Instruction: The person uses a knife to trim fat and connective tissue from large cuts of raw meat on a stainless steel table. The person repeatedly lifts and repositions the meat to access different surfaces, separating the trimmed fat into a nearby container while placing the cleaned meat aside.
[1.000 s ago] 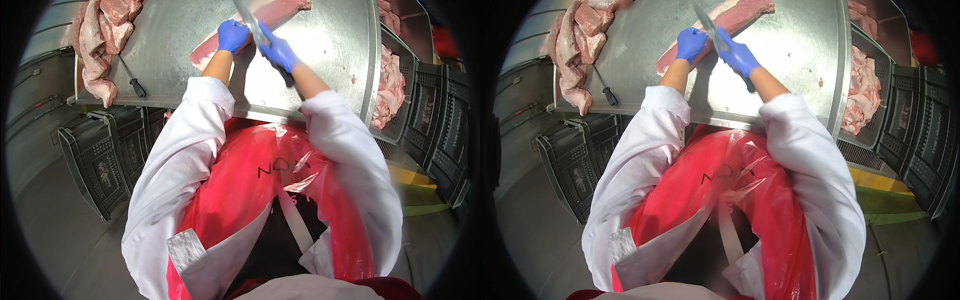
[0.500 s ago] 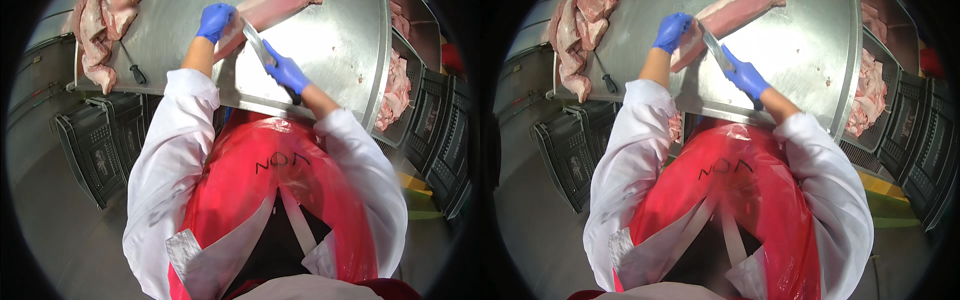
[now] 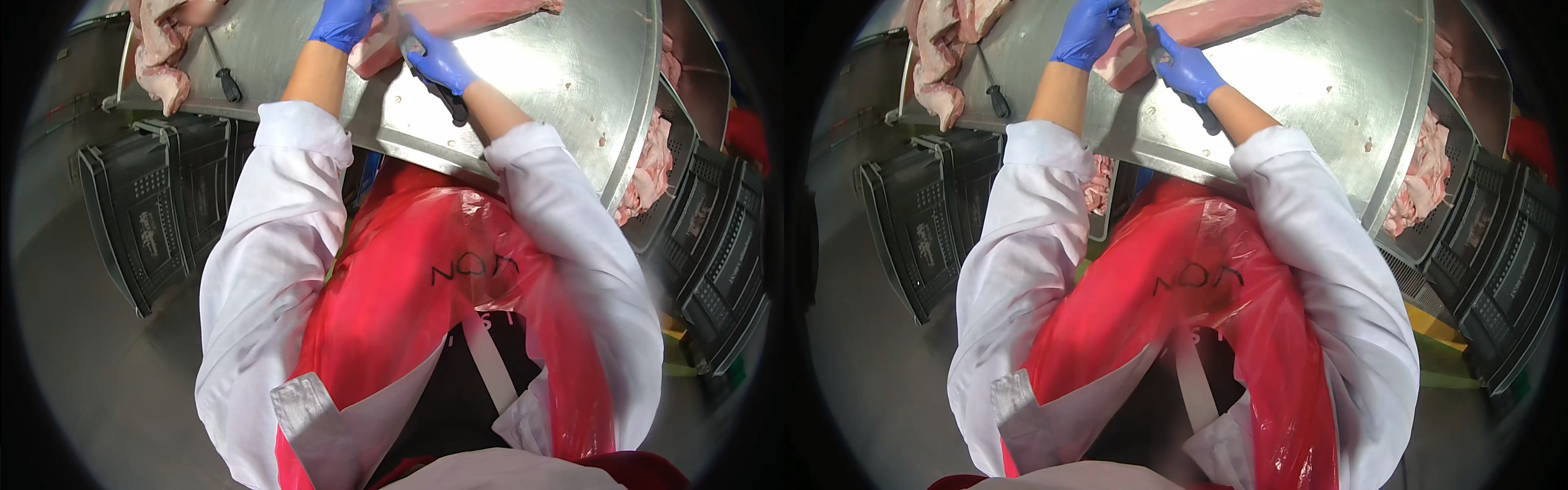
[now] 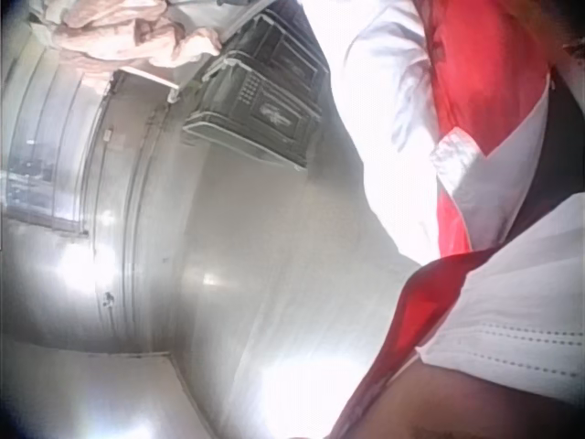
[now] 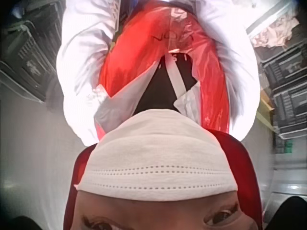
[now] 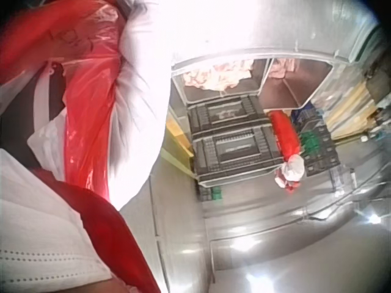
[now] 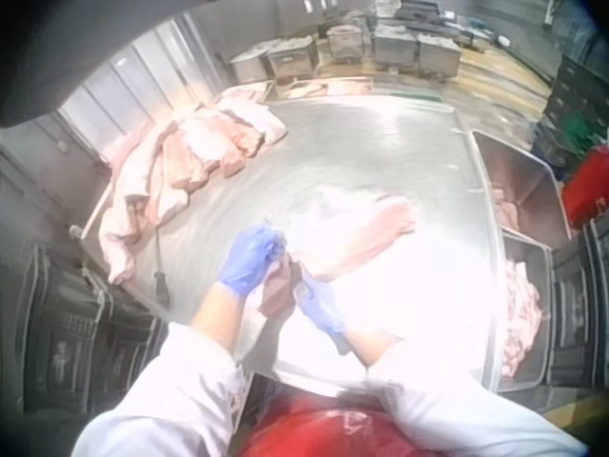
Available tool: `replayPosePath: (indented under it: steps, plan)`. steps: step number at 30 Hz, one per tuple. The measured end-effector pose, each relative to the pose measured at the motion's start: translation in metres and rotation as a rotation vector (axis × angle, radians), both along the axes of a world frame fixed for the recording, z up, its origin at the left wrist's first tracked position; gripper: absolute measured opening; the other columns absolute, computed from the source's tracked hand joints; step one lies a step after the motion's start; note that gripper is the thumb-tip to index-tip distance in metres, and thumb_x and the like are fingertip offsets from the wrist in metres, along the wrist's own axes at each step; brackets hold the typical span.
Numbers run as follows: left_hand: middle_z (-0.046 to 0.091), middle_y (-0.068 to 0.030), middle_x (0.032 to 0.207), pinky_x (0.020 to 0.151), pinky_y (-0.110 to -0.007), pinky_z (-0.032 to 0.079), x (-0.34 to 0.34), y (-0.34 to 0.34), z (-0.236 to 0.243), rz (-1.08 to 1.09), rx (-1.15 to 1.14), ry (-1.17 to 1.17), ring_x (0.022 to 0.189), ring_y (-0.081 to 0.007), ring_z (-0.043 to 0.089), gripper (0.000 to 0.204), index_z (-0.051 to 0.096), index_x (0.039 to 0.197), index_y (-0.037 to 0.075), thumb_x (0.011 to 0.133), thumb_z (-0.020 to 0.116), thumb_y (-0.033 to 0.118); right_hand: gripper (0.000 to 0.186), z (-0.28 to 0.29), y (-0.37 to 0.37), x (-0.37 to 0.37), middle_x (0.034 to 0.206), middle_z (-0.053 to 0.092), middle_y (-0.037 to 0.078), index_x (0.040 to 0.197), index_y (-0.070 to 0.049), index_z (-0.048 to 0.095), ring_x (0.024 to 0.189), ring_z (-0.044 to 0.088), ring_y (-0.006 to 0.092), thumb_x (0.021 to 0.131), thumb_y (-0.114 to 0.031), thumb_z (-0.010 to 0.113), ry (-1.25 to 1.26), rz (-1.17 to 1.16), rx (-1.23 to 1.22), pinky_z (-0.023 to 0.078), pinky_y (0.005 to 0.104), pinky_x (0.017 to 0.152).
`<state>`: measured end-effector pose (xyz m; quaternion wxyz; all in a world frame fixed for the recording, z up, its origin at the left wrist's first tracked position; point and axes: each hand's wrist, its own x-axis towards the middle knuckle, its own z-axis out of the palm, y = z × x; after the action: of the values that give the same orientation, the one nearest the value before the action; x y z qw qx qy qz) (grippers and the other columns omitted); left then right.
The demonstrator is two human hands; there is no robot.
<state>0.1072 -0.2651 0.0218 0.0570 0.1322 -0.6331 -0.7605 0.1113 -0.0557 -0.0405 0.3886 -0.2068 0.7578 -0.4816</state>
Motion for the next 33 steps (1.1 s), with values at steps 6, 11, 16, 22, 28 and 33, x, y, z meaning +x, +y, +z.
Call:
replayPosePath:
  steps: [6,11,16,22,28,33]
  plan:
    - [0.057,-0.0004,0.071,0.056,-0.025,0.041,0.035,-0.015,0.015,0.094,0.082,0.084,0.062,-0.0099,0.051,0.007,0.063,0.085,0.007,0.090,0.059,0.007,0.074,-0.024,0.048,0.068,0.077,0.067,0.012,0.160,-0.030,0.019,0.055,0.063,0.0216,0.095,-0.023,0.053,0.036,0.117,-0.123,0.055,0.0354,0.056]
    - [0.058,0.0010,0.072,0.057,-0.023,0.040,0.053,0.007,0.036,0.075,0.083,0.115,0.060,-0.0076,0.050,0.005,0.063,0.087,0.007,0.091,0.061,0.007,0.070,-0.001,-0.040,0.028,0.074,0.067,0.016,0.160,-0.022,0.018,0.054,0.064,0.0250,0.097,-0.024,0.047,0.052,0.058,-0.003,0.054,0.0379,0.054]
    - [0.061,-0.0042,0.075,0.061,-0.028,0.043,0.097,-0.037,0.046,0.269,0.327,0.264,0.065,-0.0123,0.054,0.010,0.065,0.088,0.002,0.088,0.064,0.013,0.071,-0.019,0.014,0.094,0.086,0.070,0.024,0.161,-0.025,0.015,0.068,0.068,0.0391,0.097,-0.025,0.046,0.304,0.208,-0.157,0.056,0.0443,0.067]
    - [0.067,-0.0124,0.099,0.085,-0.036,0.048,0.172,-0.046,0.105,0.256,0.457,0.418,0.090,-0.0215,0.062,0.024,0.064,0.107,-0.001,0.091,0.059,0.014,0.072,-0.021,-0.113,0.040,0.088,0.069,0.029,0.158,-0.018,0.026,0.074,0.071,0.0390,0.090,-0.013,0.050,0.391,0.226,-0.044,0.056,0.0462,0.068]
    - [0.065,-0.0086,0.097,0.082,-0.032,0.049,0.316,-0.174,0.133,0.551,-0.082,0.284,0.088,-0.0184,0.062,0.017,0.064,0.104,0.001,0.095,0.058,0.014,0.070,0.026,-0.011,0.070,0.073,0.062,0.006,0.157,-0.026,0.032,0.056,0.058,0.0124,0.094,-0.013,0.058,-0.237,0.144,-0.148,0.051,0.0287,0.049]
    - [0.067,-0.0112,0.104,0.080,-0.033,0.051,0.441,-0.280,0.029,0.647,-0.580,-0.565,0.089,-0.0195,0.063,0.024,0.065,0.106,-0.002,0.090,0.068,0.016,0.079,-0.007,0.092,-0.069,0.083,0.066,0.007,0.159,-0.032,0.024,0.061,0.061,0.0118,0.094,-0.007,0.060,-0.116,-0.614,-0.188,0.054,0.0278,0.054]
